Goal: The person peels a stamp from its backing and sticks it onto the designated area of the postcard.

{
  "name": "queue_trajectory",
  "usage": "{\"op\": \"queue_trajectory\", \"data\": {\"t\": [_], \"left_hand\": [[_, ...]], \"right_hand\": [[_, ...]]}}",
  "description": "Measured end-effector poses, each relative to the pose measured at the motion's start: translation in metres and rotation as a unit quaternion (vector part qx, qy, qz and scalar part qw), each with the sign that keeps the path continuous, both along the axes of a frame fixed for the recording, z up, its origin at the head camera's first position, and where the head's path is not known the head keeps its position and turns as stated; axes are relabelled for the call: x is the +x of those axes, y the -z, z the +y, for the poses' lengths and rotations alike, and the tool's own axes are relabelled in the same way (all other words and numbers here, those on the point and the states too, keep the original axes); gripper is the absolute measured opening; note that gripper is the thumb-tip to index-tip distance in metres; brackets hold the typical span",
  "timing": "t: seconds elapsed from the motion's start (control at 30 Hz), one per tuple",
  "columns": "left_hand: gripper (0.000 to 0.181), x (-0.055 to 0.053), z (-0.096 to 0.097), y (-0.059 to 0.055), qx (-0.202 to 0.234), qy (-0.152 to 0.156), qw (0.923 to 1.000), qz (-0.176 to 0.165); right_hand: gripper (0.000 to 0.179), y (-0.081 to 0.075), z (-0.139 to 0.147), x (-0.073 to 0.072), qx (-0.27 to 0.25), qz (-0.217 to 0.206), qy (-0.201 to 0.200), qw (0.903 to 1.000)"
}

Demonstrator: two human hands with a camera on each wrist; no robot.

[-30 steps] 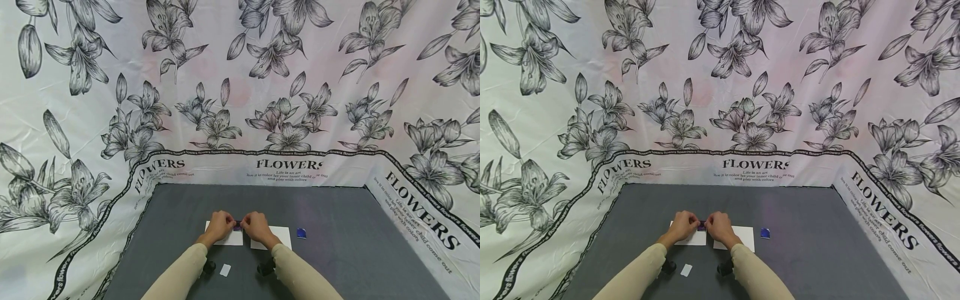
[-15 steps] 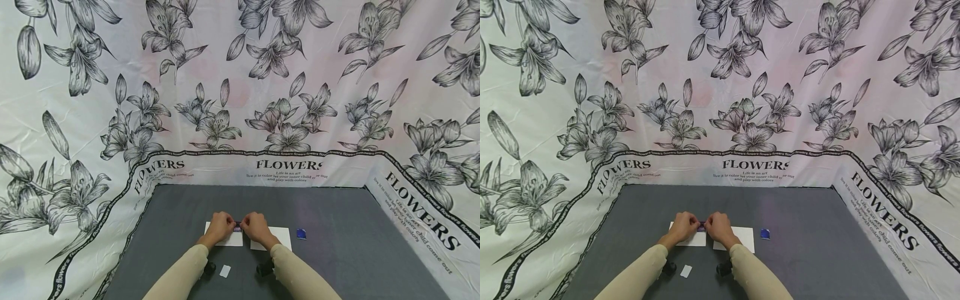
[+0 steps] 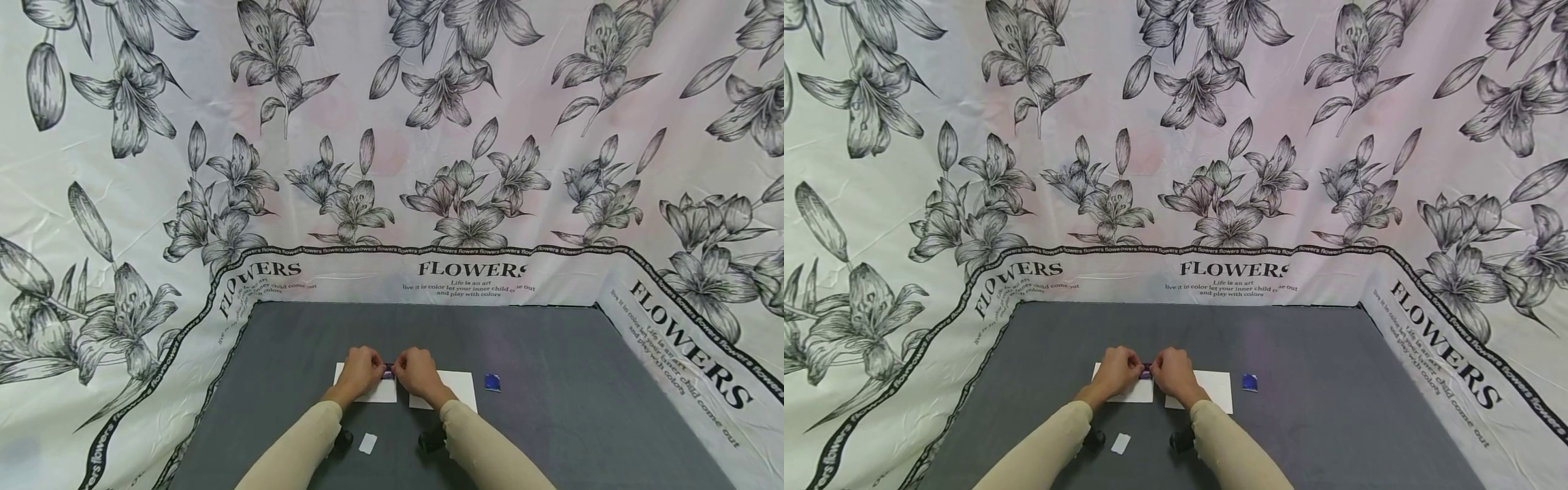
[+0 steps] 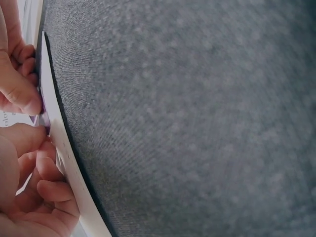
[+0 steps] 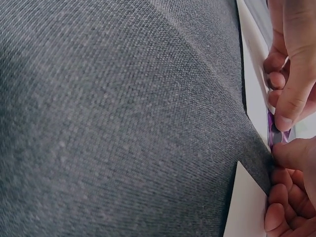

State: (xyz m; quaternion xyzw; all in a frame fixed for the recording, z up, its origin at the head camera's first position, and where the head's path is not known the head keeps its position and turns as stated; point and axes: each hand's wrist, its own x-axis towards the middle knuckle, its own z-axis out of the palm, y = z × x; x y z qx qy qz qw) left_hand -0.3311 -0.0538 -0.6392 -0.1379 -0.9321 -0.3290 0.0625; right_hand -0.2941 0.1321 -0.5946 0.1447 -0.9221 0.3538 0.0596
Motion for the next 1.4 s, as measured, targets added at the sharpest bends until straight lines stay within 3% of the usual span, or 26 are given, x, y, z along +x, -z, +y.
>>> {"op": "queue_trajectory", "data": {"t": [0.1,0.27,0.4,0.63,0.7,0.83,1.0,1.2,1.4], "left_hand": [[0.01,0.0,0.0,0.001,-0.003,-0.001,1.0,0.001],[0.011,0.001,0.001,0.0,-0.002,-0.003,0.9999,0.012],[0.014,0.002,0.001,-0.001,0.004,-0.002,0.9999,0.016],[0.01,0.006,0.001,-0.007,0.009,-0.012,0.9997,0.019],[0.012,0.007,0.001,-0.008,0.012,-0.015,0.9995,0.025],[0.016,0.007,0.001,-0.008,0.022,-0.014,0.9992,0.031],[0.01,0.006,0.001,-0.004,0.02,0.0,0.9988,0.046],[0.004,0.007,-0.002,-0.005,0.047,0.024,0.9973,0.052],[0.003,0.018,-0.004,-0.023,0.027,0.044,0.9972,0.055]], "right_hand": [[0.02,0.005,0.001,-0.002,-0.003,-0.001,-0.001,1.0],[0.021,0.034,0.004,-0.019,0.022,0.012,0.001,0.9997],[0.021,0.045,0.003,-0.03,0.041,-0.005,0.02,0.9989],[0.015,0.047,0.002,-0.03,0.045,0.004,0.027,0.9986],[0.013,0.042,0.001,-0.027,0.049,0.016,0.03,0.9982],[0.013,0.018,-0.002,-0.011,0.046,0.047,0.032,0.9973],[0.012,-0.008,-0.009,0.004,0.049,0.037,0.032,0.9976],[0.006,-0.013,-0.012,0.005,0.085,0.026,0.014,0.9959],[0.008,-0.017,-0.011,0.004,0.102,-0.001,0.0,0.9948]]}}
